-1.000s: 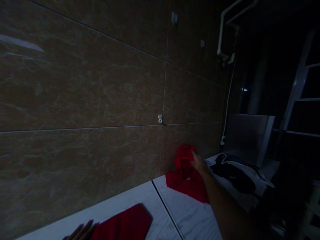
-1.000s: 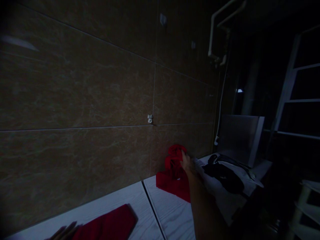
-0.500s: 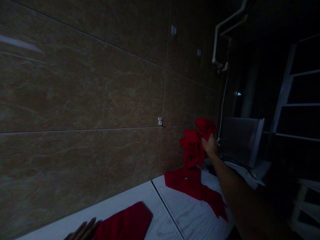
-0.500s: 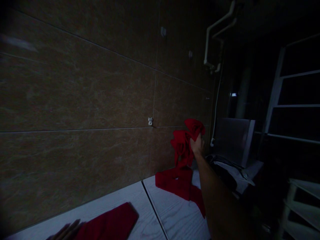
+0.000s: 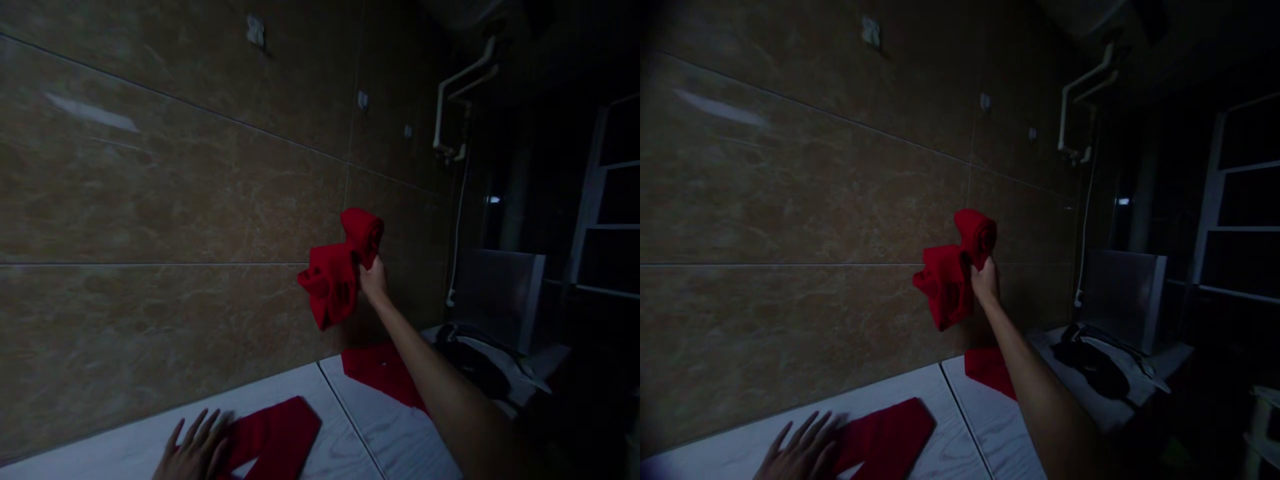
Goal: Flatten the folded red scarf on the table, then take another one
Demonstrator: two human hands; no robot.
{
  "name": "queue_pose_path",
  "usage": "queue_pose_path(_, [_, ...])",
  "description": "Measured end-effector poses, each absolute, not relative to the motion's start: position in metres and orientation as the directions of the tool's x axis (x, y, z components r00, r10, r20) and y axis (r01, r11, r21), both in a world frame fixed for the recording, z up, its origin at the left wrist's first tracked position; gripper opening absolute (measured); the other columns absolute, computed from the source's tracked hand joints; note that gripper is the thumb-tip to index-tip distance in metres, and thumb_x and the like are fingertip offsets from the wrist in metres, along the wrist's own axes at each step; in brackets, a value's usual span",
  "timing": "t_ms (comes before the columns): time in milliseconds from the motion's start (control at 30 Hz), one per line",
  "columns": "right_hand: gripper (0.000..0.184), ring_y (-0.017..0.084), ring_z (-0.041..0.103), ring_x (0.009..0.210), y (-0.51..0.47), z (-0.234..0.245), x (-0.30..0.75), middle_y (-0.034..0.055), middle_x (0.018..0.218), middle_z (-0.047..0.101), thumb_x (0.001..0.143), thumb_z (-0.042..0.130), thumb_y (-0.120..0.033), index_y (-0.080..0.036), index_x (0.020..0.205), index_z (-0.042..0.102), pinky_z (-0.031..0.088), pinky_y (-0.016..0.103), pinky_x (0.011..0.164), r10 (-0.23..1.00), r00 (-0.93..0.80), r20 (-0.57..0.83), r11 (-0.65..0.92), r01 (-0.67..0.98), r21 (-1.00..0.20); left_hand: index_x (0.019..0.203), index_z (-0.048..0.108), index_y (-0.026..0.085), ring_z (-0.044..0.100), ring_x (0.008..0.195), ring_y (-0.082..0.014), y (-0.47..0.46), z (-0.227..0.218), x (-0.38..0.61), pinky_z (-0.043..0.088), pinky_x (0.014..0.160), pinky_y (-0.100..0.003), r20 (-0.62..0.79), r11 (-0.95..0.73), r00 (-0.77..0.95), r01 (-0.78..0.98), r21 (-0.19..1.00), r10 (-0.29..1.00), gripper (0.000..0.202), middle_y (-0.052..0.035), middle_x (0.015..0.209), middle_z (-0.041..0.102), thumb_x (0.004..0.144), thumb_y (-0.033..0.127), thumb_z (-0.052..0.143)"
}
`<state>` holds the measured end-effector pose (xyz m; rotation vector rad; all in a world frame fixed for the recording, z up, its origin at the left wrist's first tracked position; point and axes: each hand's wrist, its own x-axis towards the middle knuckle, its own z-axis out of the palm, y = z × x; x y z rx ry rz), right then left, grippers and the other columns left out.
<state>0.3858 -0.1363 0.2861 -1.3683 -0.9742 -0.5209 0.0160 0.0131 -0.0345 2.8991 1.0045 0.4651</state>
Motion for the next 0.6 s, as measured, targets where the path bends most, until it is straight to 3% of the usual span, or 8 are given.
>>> queue_pose_path(67, [0.046,0.024,0.069,0.108,-0.116,0.271,0.352,0.0113,0.116,0.075,0.089,0.067,-0.047,-0.017,0.123,0.065,0.054,0.037,0.099,0.265,0.5,0.825,0.295,0.772,-0.563,0.142,0.066,0.026,0.044,0.15,-0.0353,0.009,-0.028,0.011,0.022,0.126,-0.065,0.317,-0.748,0.68,0.631,0.206,0.661,0.056,-0.0087,0.153,0.056,0.096,0.043,0.041])
queue_pose_path(167, [0.045,0.024,0.07,0.096,-0.089,0.244,0.303,0.0087,0.105,0.078,0.081,0.07,-0.054,-0.02,0.11,0.068,0.056,0.035,0.09,0.333,0.485,0.808,0.429,0.686,-0.588,0.138,0.068,0.016,0.055,0.142,-0.034,0.012,-0.021,-0.006,0.035,0.123,-0.059,0.398,-0.629,0.488,0.629,0.456,0.777,0.062,-0.0142,0.146,0.065,0.096,0.046,0.035])
queue_pose_path(267, [0.04,0.022,0.067,0.078,-0.065,0.216,0.254,0.0058,0.087,0.077,0.074,0.072,-0.053,-0.02,0.095,0.068,0.057,0.033,0.078,0.422,0.478,0.77,0.514,0.574,-0.638,0.128,0.07,0.016,0.068,0.126,-0.0316,0.02,-0.014,-0.036,0.052,0.11,-0.049,0.386,-0.48,0.289,0.458,0.748,0.876,0.063,-0.0164,0.133,0.072,0.096,0.056,0.033])
queue_pose_path(367, [0.035,0.022,0.066,0.079,-0.045,0.194,0.199,0.0055,0.084,0.075,0.073,0.074,-0.048,-0.019,0.092,0.069,0.056,0.034,0.08,0.502,0.444,0.743,0.583,0.461,-0.669,0.135,0.06,0.014,0.073,0.115,-0.0331,0.025,-0.002,-0.074,0.061,0.094,-0.047,0.295,-0.32,0.139,0.222,0.921,0.945,0.069,-0.0207,0.135,0.07,0.096,0.064,0.034])
queue_pose_path(433, [0.037,0.024,0.068,0.089,-0.033,0.183,0.158,0.0073,0.094,0.076,0.075,0.074,-0.044,-0.019,0.101,0.07,0.055,0.035,0.089,0.541,0.415,0.732,0.628,0.38,-0.68,0.152,0.043,0.016,0.073,0.115,-0.0328,0.026,0.008,-0.101,0.063,0.088,-0.046,0.274,-0.28,0.075,0.088,0.956,0.959,0.076,-0.0226,0.146,0.061,0.098,0.067,0.031])
queue_pose_path(500, [0.044,0.024,0.068,0.097,-0.022,0.173,0.113,0.0083,0.107,0.076,0.077,0.071,-0.042,-0.019,0.115,0.068,0.053,0.036,0.096,0.582,0.389,0.714,0.661,0.286,-0.694,0.161,0.029,0.025,0.07,0.12,-0.0328,0.028,0.015,-0.128,0.062,0.091,-0.047,0.322,-0.324,0.032,0.111,0.94,0.946,0.077,-0.0195,0.153,0.056,0.099,0.069,0.036])
queue_pose_path(600, [0.065,0.024,0.067,0.107,-0.011,0.154,0.042,0.0085,0.12,0.073,0.076,0.074,-0.042,-0.02,0.135,0.06,0.051,0.038,0.104,0.658,0.316,0.684,0.683,0.133,-0.718,0.156,0.043,0.034,0.064,0.129,-0.0341,0.032,0.02,-0.171,0.057,0.101,-0.049,0.413,-0.373,-0.009,0.411,0.832,0.911,0.07,-0.0131,0.147,0.06,0.095,0.064,0.057])
